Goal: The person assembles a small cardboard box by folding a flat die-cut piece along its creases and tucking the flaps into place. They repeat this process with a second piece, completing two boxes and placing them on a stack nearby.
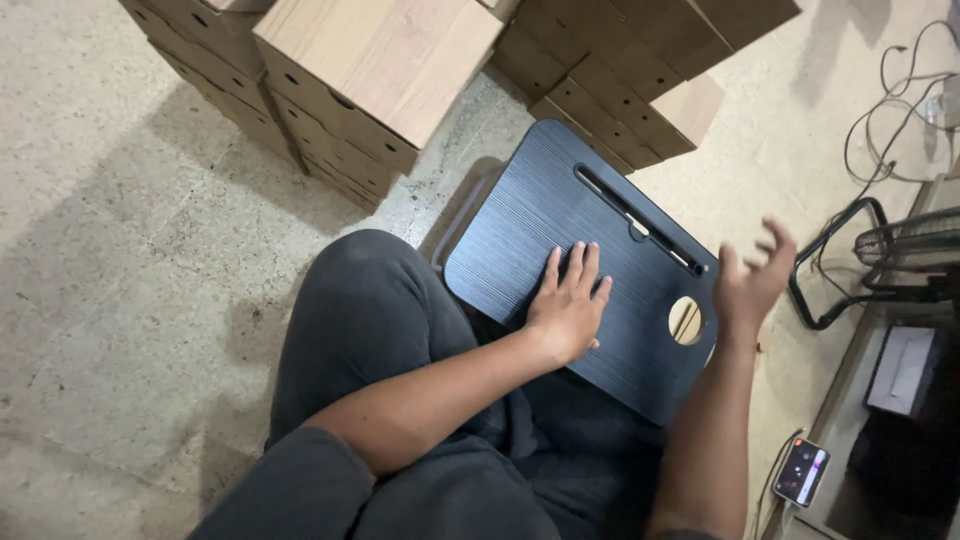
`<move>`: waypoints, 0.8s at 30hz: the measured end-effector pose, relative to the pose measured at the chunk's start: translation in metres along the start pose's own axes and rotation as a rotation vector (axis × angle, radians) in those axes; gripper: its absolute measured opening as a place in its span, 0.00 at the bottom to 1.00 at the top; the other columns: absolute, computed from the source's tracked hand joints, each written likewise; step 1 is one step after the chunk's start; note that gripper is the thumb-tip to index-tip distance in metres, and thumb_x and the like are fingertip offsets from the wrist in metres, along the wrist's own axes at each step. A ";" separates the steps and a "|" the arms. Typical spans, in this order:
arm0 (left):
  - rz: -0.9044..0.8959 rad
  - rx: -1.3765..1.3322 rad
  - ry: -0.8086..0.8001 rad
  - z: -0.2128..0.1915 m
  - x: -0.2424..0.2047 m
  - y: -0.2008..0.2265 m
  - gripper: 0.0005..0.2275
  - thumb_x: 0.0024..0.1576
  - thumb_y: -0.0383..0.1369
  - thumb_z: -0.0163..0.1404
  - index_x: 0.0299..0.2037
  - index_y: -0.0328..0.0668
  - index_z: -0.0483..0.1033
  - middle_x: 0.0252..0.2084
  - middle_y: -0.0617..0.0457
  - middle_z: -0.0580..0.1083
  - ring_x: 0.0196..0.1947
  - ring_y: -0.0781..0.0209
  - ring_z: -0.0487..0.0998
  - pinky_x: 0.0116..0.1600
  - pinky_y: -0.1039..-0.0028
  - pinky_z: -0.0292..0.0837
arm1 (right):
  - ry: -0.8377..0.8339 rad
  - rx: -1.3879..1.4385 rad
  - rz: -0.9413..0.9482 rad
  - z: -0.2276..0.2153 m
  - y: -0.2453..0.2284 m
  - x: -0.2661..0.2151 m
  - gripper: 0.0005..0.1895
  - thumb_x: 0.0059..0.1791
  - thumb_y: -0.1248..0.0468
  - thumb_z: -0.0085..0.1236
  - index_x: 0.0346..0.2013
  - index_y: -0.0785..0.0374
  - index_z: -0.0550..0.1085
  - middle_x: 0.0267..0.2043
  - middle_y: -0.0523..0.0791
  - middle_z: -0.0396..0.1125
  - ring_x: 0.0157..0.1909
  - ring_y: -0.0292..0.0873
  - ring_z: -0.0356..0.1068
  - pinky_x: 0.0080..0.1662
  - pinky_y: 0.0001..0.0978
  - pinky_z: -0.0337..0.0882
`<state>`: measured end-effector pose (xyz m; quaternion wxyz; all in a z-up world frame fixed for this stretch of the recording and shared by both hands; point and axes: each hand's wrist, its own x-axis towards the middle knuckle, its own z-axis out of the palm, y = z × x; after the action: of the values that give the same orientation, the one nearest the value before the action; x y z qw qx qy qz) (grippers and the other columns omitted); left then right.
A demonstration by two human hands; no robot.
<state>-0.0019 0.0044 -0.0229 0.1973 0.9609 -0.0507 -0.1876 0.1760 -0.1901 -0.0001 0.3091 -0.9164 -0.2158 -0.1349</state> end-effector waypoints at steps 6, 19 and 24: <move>-0.024 -0.211 -0.026 -0.025 -0.023 0.005 0.41 0.59 0.53 0.52 0.76 0.40 0.48 0.78 0.30 0.30 0.78 0.33 0.24 0.70 0.30 0.11 | -0.034 -0.195 0.429 -0.026 0.138 -0.071 0.36 0.53 0.58 0.71 0.72 0.56 0.63 0.64 0.63 0.60 0.56 0.69 0.68 0.49 0.59 0.71; 0.039 0.001 -0.165 -0.035 -0.024 0.020 0.65 0.36 0.51 0.74 0.79 0.44 0.37 0.77 0.27 0.24 0.75 0.25 0.19 0.67 0.23 0.16 | -0.183 0.540 0.718 -0.006 0.143 -0.081 0.35 0.56 0.70 0.59 0.73 0.64 0.52 0.46 0.57 0.68 0.24 0.51 0.73 0.23 0.45 0.78; 0.065 0.012 -0.110 -0.027 -0.018 0.021 0.62 0.38 0.45 0.73 0.78 0.43 0.38 0.77 0.26 0.25 0.75 0.23 0.20 0.65 0.20 0.17 | -0.204 0.509 0.625 -0.007 0.183 -0.084 0.35 0.59 0.68 0.60 0.74 0.65 0.50 0.45 0.61 0.65 0.24 0.54 0.73 0.22 0.47 0.76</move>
<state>-0.0093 -0.0021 0.0144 0.1943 0.9482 -0.0939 -0.2332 0.1892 -0.3515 -0.1198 0.5289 -0.8408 0.0166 0.1145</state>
